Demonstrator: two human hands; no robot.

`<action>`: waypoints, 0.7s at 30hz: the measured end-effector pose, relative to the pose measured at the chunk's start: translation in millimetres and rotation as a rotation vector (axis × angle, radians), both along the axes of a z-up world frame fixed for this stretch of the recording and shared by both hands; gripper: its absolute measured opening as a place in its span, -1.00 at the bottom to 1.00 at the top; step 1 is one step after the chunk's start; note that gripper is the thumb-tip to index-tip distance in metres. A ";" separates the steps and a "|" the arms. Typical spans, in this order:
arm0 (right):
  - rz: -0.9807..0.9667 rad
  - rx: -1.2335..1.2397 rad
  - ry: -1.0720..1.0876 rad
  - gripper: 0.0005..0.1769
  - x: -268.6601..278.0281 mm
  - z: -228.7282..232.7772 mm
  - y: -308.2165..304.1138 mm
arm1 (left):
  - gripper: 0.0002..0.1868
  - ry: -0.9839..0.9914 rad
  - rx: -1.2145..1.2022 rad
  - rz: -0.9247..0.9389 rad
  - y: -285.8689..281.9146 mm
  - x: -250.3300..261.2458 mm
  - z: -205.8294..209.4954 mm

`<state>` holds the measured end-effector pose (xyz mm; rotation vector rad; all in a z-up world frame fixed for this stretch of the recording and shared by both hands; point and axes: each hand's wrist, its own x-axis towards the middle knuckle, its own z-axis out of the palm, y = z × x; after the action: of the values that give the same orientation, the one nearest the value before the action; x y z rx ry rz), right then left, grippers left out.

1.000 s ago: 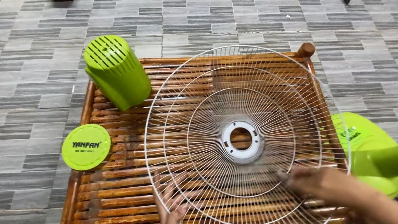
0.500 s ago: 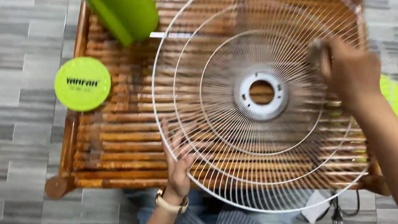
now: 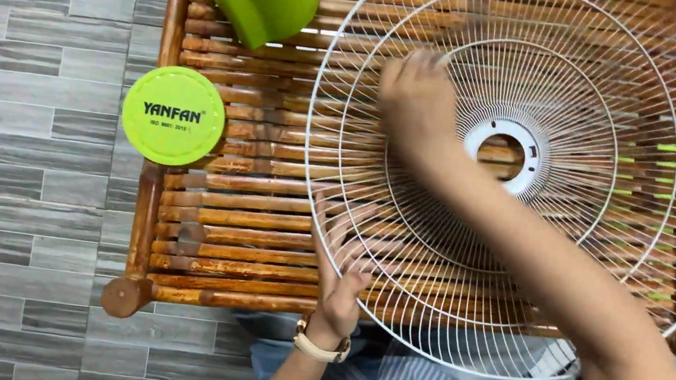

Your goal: Cleaning a circular metal fan grill with a cloth on a bamboo table.

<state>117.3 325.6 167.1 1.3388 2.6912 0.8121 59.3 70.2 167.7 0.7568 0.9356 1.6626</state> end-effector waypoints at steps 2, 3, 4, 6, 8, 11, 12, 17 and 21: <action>0.128 -0.020 0.038 -0.85 -5.3 9.0 -30.5 | 0.13 0.028 -0.028 0.002 -2.7 -0.3 -1.4; 0.250 -0.019 0.144 -0.85 -1.6 8.2 -38.2 | 0.13 0.021 -0.030 0.000 -3.2 -0.4 -2.4; 0.377 -0.009 0.247 -0.85 2.0 8.6 -42.7 | 0.13 0.014 -0.024 0.002 -0.6 0.2 -3.9; 0.460 -0.096 0.267 -0.77 12.0 20.4 -70.9 | 0.11 0.024 -0.048 0.016 -3.4 1.2 -2.0; 0.538 -0.190 0.284 -0.67 25.0 26.2 -98.3 | 0.09 0.032 -0.079 0.027 -4.6 4.0 -4.3; 0.660 -0.350 0.340 -0.64 45.5 25.1 -132.0 | 0.05 0.079 -0.103 0.074 -2.4 8.3 -11.7; 0.696 -0.400 0.324 -0.65 52.3 25.4 -139.4 | 0.06 0.185 -0.073 0.129 -0.2 9.5 -11.6; 0.821 -0.539 0.276 -0.64 84.7 56.3 -152.4 | 0.01 0.259 -0.089 0.191 -5.5 12.4 -17.9; 0.454 -1.202 0.496 -0.81 102.4 78.8 -95.1 | 0.03 0.195 -0.054 0.169 -2.5 10.6 -22.0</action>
<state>219.7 230.5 245.8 0.6387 2.8493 -1.1758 69.9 67.7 145.7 0.8331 1.2051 1.7237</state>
